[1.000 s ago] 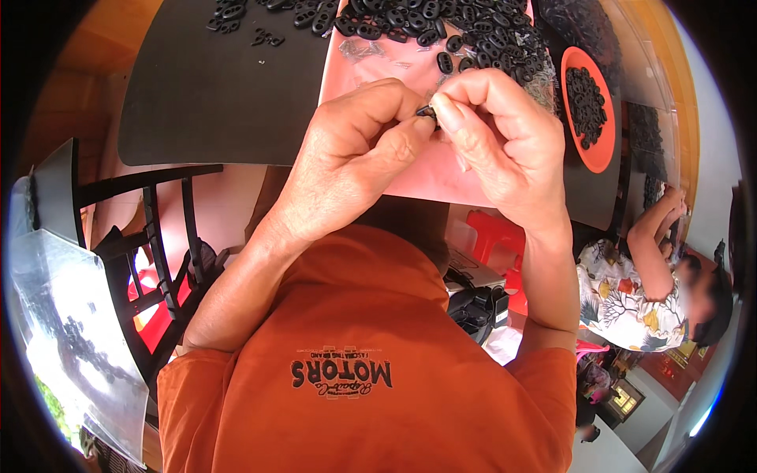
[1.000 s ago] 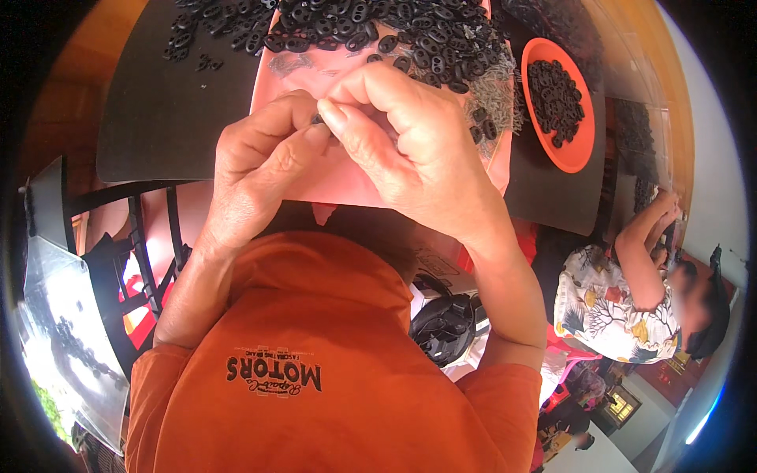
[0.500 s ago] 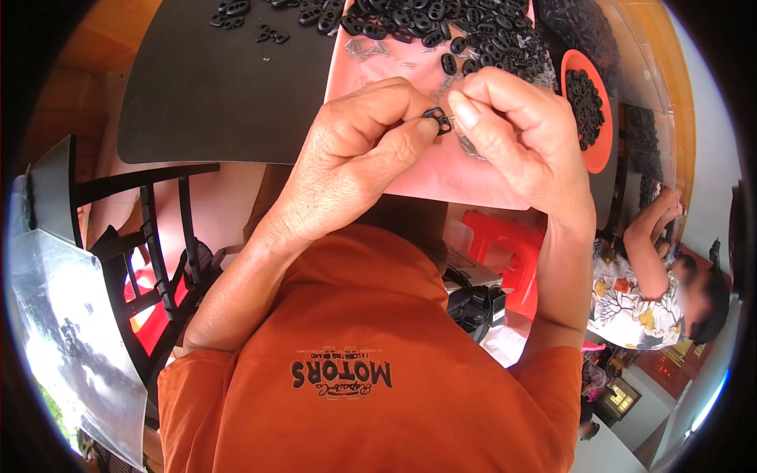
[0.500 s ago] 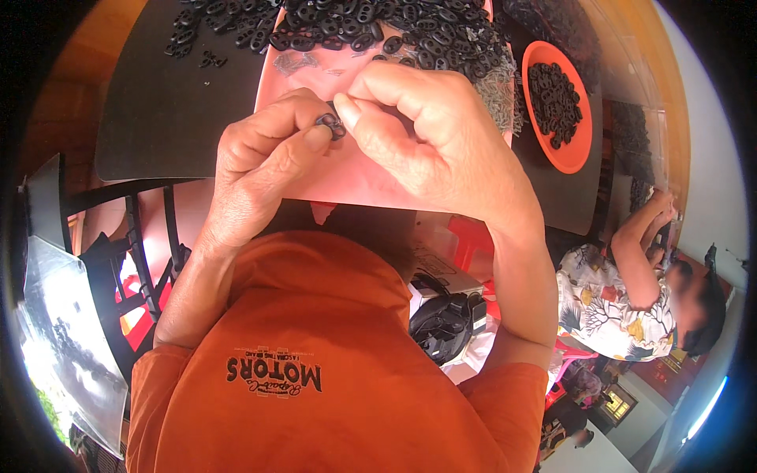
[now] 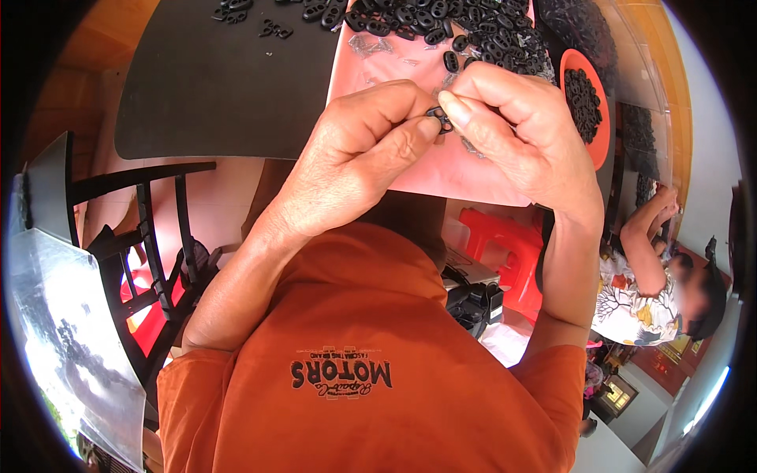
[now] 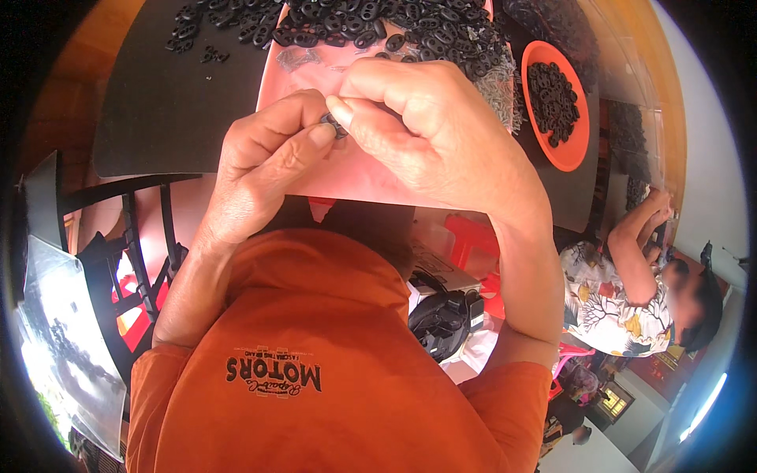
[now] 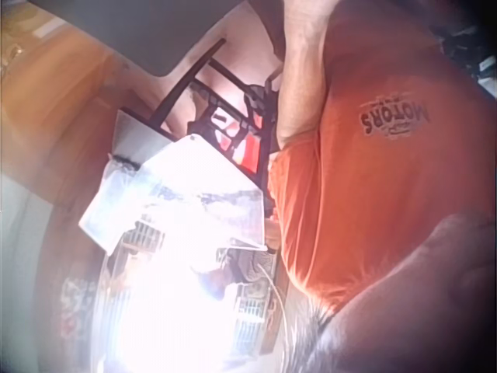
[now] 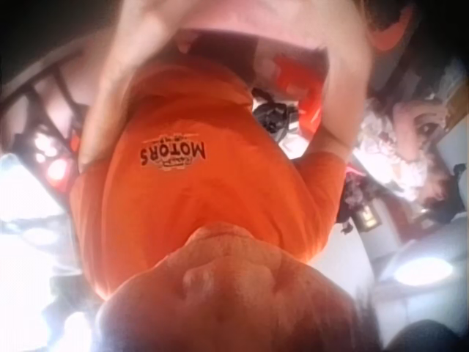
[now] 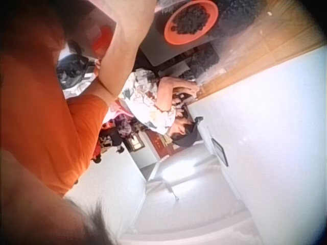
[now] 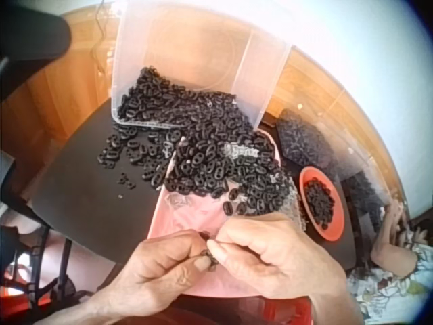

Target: The person repeatedly picks small black plastic fasteners and metal screws from a pink tray, inserts the screws into the fasteners, and places the assembled units back on the tray. The process is continuous and repetitive throughout the clip.

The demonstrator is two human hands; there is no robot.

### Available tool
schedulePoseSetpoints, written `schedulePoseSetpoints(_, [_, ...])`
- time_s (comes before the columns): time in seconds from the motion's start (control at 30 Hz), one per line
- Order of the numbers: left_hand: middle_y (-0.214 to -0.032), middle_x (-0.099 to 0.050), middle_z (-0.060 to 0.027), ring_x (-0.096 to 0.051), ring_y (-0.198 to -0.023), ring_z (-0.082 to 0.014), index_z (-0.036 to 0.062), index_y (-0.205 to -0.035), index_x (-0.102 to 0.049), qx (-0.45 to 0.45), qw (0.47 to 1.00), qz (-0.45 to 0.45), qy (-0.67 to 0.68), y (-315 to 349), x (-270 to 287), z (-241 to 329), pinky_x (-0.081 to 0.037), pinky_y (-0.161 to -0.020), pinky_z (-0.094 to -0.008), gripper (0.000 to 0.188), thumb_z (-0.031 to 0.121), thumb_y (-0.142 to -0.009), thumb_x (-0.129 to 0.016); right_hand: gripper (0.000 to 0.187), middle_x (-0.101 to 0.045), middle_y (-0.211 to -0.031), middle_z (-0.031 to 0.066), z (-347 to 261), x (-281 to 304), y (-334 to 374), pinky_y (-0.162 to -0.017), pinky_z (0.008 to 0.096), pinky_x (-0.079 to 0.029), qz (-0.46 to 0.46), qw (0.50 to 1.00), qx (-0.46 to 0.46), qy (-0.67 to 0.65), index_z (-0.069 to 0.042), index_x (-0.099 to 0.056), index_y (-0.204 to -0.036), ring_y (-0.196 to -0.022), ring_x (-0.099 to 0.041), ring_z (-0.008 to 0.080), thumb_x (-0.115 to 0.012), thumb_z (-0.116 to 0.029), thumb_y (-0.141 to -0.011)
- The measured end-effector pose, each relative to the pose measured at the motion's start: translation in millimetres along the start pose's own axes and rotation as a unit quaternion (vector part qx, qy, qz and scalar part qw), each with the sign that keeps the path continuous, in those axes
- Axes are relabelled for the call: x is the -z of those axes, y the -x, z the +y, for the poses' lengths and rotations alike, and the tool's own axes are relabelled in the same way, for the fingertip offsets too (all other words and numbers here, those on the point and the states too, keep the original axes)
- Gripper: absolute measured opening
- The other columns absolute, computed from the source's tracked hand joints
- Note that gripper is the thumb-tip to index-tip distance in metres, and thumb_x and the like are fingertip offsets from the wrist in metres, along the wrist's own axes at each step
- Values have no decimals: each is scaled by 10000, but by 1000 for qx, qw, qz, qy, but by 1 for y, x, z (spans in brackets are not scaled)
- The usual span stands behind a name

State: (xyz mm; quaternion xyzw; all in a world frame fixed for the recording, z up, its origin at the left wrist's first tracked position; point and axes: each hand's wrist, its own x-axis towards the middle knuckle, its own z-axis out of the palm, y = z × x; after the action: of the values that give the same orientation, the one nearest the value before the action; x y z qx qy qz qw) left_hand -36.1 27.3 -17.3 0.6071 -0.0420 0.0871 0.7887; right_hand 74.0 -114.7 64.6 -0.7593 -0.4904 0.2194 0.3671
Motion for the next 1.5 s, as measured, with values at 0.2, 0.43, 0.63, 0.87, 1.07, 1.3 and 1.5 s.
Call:
schedulePoseSetpoints(0.2, [-679, -450, 44, -381, -626, -37, 6, -824, -559, 15, 999, 20, 25, 2, -5, -1, -339, -535, -214, 147, 82, -947, -533, 137, -437, -604, 110, 1, -4, 1, -493, 317, -361, -10, 1000, -11, 14, 3, -527, -778, -509, -392, 201, -565, -61, -893])
schedulePoseSetpoints(0.43, [-696, -452, 65, -379, -629, -14, 23, -771, -534, 18, 1000, 10, 5, 0, -5, 3, -330, -536, -186, 187, 91, -944, -529, 173, -405, -598, 105, 10, -11, 4, -468, 332, -334, 43, 997, 52, 39, -15, -479, -752, -494, -376, 223, -577, -46, -891])
schedulePoseSetpoints(0.63, [-699, -452, 57, -385, -646, -22, 15, -752, -533, 6, 1000, 16, -19, -2, -5, 3, -335, -553, -196, 183, 72, -925, -535, 194, -397, -592, 78, 11, -13, 7, -471, 328, -339, 42, 996, 60, 53, -23, -460, -741, -503, -377, 193, -579, -41, -894])
schedulePoseSetpoints(0.87, [-697, -455, 46, -401, -637, -27, 0, -813, -565, -21, 999, 31, -20, -1, -7, 3, -350, -541, -190, 183, 105, -954, -513, 93, -464, -638, 57, 11, -5, 14, -496, 292, -366, 41, 998, 33, -31, -21, -545, -820, -537, -426, 143, -573, -40, -906])
schedulePoseSetpoints(1.07, [-709, -474, 25, -448, -610, -35, -8, -857, -559, 26, 999, -17, 8, -4, -6, 4, -398, -495, -192, 170, 104, -965, -491, 77, -466, -658, 47, 15, -3, 16, -514, 275, -375, 48, 997, 64, -12, -8, -532, -844, -558, -432, 123, -584, -30, -896])
schedulePoseSetpoints(1.3, [-698, -436, -6, -389, -617, -69, -26, -801, -529, 13, 1000, -7, 10, -7, -10, 5, -351, -543, -243, 103, 6, -897, -513, 95, -467, -658, 84, 13, -4, 14, -537, 344, -383, 48, 993, 97, 41, -22, -494, -800, -587, -481, 247, -562, 39, -826])
schedulePoseSetpoints(1.5, [-721, -459, -7, -410, -641, -73, -26, -803, -534, 17, 1000, -6, -3, -7, -8, 5, -363, -566, -240, 127, 28, -915, -505, 63, -511, -705, 94, 16, -10, 15, -532, 330, -397, 71, 990, 113, 40, -17, -518, -837, -589, -506, 248, -563, -12, -881])
